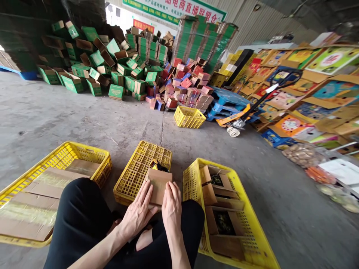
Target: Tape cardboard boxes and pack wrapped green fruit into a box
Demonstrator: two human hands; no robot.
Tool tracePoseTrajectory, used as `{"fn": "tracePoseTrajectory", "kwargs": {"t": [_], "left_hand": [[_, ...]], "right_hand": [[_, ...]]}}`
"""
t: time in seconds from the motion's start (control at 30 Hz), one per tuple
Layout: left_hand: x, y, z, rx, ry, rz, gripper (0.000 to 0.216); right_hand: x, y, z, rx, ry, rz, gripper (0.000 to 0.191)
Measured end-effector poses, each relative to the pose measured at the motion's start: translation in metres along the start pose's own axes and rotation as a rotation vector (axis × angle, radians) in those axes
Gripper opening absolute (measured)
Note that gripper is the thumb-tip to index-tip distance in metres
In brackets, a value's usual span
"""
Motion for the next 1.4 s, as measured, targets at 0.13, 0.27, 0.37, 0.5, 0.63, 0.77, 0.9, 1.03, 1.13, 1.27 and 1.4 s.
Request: {"fn": "tracePoseTrajectory", "kwargs": {"t": [0.13,0.27,0.37,0.5,0.63,0.77,0.9,1.03,1.13,1.27,1.4], "left_hand": [[-0.004,-0.001,0.002,-0.022,0.023,-0.016,0.084],[-0.006,-0.002,0.004,0.008,0.038,-0.039,0.083],[-0.006,-0.003,0.005,0.015,0.056,-0.029,0.083],[-0.005,-0.005,0.001,0.020,0.052,-0.017,0.082],[-0.005,-0.008,-0.003,0.023,0.049,-0.005,0.080],[-0.005,-0.009,-0.004,0.003,0.054,-0.002,0.081],[-0.006,-0.011,-0.001,-0.027,0.037,0.022,0.076],[-0.016,-0.007,0.004,-0.057,0.024,0.025,0.075],[-0.025,-0.005,0.004,-0.080,0.011,0.019,0.081],[-0.025,-0.004,0.001,-0.103,0.006,0.023,0.079],[-0.006,0.001,-0.001,-0.092,0.009,-0.006,0.072]], "right_hand": [[-0.008,-0.016,-0.002,-0.060,-0.085,0.050,0.043],[-0.029,-0.030,-0.008,-0.104,-0.234,0.101,0.034],[-0.045,-0.033,-0.016,-0.055,-0.321,0.121,0.025],[-0.060,-0.035,-0.027,-0.044,-0.381,0.162,0.022],[-0.068,-0.035,-0.039,-0.065,-0.414,0.162,0.023],[-0.075,-0.032,-0.048,-0.062,-0.412,0.132,0.025],[-0.076,-0.030,-0.049,-0.108,-0.377,0.119,0.030],[-0.074,-0.026,-0.044,-0.144,-0.312,0.104,0.035],[-0.072,-0.024,-0.044,-0.157,-0.301,0.095,0.035],[-0.072,-0.022,-0.046,-0.169,-0.287,0.061,0.033],[-0.071,-0.025,-0.044,-0.137,-0.236,0.075,0.031]]}}
Point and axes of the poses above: each hand's wrist, its own x-axis away from the middle knuckle, its own z-axis out of the back of the hand, y = z × x, the point moved 9 cm from there along -x, towards the middle knuckle, and after that the axes turned 3 degrees about -z, right-handed, at the moved point
